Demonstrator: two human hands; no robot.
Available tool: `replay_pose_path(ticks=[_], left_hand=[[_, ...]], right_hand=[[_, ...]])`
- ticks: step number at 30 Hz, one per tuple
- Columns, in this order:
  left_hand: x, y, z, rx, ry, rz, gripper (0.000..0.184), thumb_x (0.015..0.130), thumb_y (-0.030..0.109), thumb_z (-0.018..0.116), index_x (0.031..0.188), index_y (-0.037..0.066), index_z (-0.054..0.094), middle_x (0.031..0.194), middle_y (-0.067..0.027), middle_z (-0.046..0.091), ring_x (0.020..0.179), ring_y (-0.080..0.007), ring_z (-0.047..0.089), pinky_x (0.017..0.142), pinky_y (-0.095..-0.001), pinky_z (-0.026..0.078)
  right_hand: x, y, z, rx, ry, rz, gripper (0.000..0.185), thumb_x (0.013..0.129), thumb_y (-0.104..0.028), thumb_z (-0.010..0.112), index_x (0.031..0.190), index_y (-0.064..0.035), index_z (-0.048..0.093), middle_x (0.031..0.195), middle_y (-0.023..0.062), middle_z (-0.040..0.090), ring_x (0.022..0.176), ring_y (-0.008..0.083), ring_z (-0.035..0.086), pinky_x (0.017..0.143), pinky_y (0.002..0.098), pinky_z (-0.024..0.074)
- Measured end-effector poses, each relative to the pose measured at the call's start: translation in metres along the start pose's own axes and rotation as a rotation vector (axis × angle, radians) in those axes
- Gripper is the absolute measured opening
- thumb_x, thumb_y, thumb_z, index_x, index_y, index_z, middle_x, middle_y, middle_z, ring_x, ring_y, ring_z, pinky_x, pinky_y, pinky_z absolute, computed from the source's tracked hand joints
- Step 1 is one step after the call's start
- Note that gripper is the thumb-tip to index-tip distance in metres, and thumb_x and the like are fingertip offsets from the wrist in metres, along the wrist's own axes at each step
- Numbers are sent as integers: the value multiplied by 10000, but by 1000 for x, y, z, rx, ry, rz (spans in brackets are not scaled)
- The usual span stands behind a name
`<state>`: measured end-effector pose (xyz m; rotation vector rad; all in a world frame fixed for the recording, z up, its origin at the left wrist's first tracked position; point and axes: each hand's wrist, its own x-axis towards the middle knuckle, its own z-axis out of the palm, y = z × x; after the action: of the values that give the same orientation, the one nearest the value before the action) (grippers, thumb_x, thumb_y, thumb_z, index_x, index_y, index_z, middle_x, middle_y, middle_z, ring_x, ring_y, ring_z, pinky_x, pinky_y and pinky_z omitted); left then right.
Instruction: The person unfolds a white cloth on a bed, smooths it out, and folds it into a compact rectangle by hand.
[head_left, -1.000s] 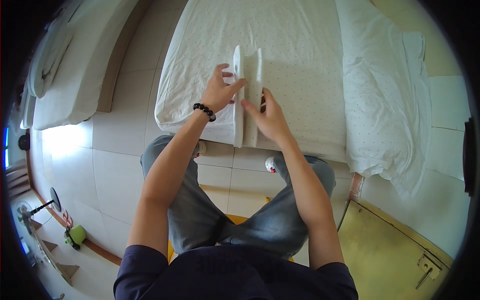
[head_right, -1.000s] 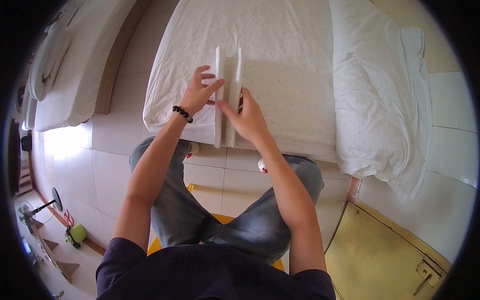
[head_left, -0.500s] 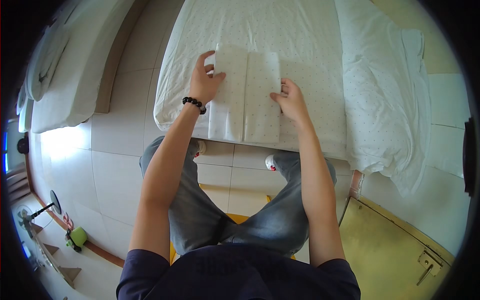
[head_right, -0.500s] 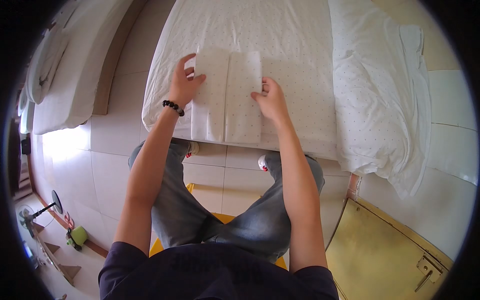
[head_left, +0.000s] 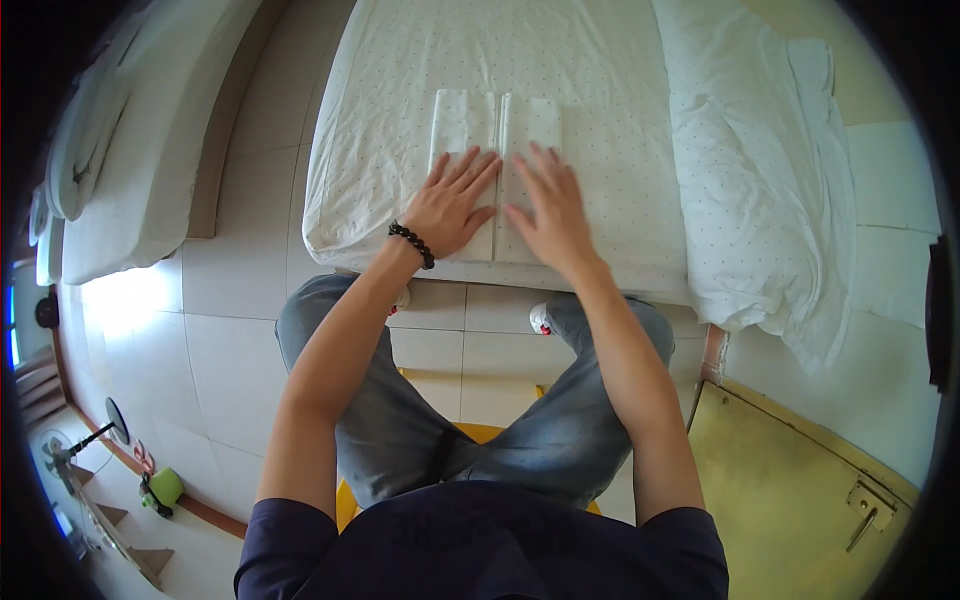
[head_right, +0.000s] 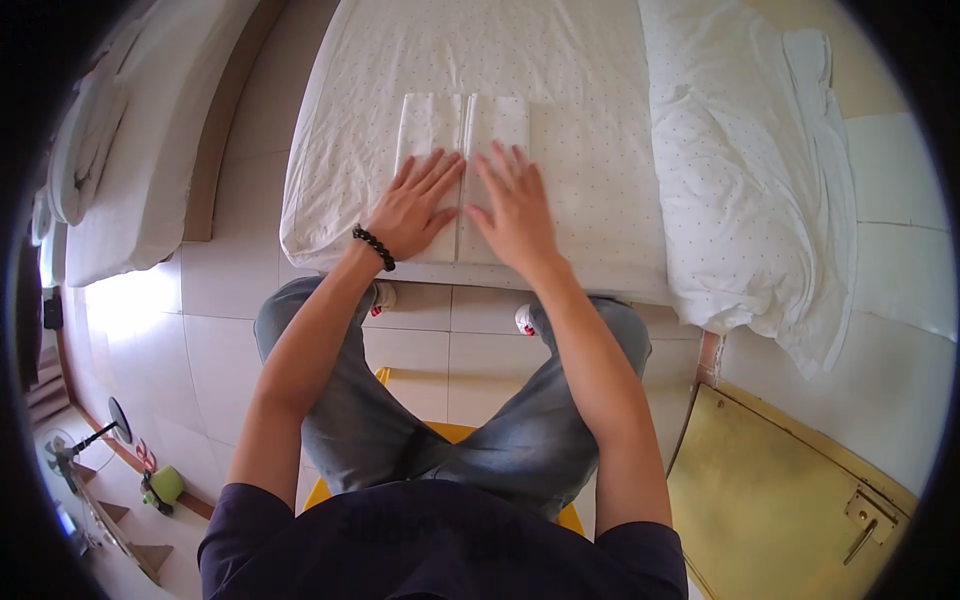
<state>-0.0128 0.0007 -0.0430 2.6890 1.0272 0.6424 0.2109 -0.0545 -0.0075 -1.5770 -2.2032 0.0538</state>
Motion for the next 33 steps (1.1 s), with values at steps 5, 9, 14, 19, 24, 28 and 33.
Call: replay_pose_path(ticks=[5, 9, 14, 19, 24, 28, 33], left_hand=[[-7, 3, 7, 131, -67, 68, 784, 993, 418, 645, 1667, 109, 389, 1738, -107, 380, 1649, -242, 258, 1346, -507, 186], [-28, 23, -12, -100, -84, 71, 783, 972, 362, 682, 1655, 100, 403, 1717, -93, 414, 1638, -261, 283, 1346, -515, 187], [-50, 32, -43, 13, -227, 26, 814, 940, 276, 704, 1670, 131, 373, 1717, -63, 408, 1639, -271, 269, 1353, -500, 183], [-62, 34, -49, 75, -199, 28, 830, 844, 157, 734, 1622, 150, 444, 1653, -56, 479, 1597, -308, 341, 1331, -495, 269], [-62, 26, -33, 37, -114, 97, 781, 794, 35, 684, 1550, 152, 527, 1606, -46, 527, 1547, -332, 414, 1282, -476, 377], [-61, 25, -35, -9, -73, 157, 745, 789, -25, 661, 1509, 139, 569, 1574, -44, 560, 1511, -331, 461, 1249, -450, 428], [-65, 11, -46, -70, -29, 178, 707, 817, -65, 636, 1490, 145, 596, 1553, -44, 583, 1487, -334, 491, 1235, -421, 450]], right_hand=[[-23, -25, 27, -91, 78, -30, 788, 903, -256, 800, 1580, -44, 458, 1640, 181, 445, 1551, 370, 377, 1249, 522, 327], [-40, -21, -1, 31, -41, -157, 757, 897, -242, 798, 1552, -44, 474, 1608, 174, 461, 1528, 349, 393, 1240, 519, 336], [-66, -8, -37, -24, -210, -162, 718, 888, -238, 801, 1509, -47, 495, 1568, 170, 470, 1483, 329, 420, 1221, 515, 350], [-72, -9, -25, -30, -178, -247, 678, 877, -205, 794, 1479, -54, 520, 1565, 149, 469, 1438, 337, 445, 1203, 498, 362], [-75, -29, -17, -102, -128, -196, 648, 856, -135, 785, 1456, -43, 557, 1565, 125, 470, 1413, 344, 456, 1205, 468, 386], [-75, -44, -11, -87, -40, -91, 671, 832, -113, 777, 1463, -59, 557, 1563, 111, 477, 1389, 345, 473, 1187, 461, 410], [-73, -19, -6, 67, 102, -77, 638, 837, -89, 750, 1448, -91, 566, 1542, 92, 494, 1325, 333, 511, 1126, 440, 468]])
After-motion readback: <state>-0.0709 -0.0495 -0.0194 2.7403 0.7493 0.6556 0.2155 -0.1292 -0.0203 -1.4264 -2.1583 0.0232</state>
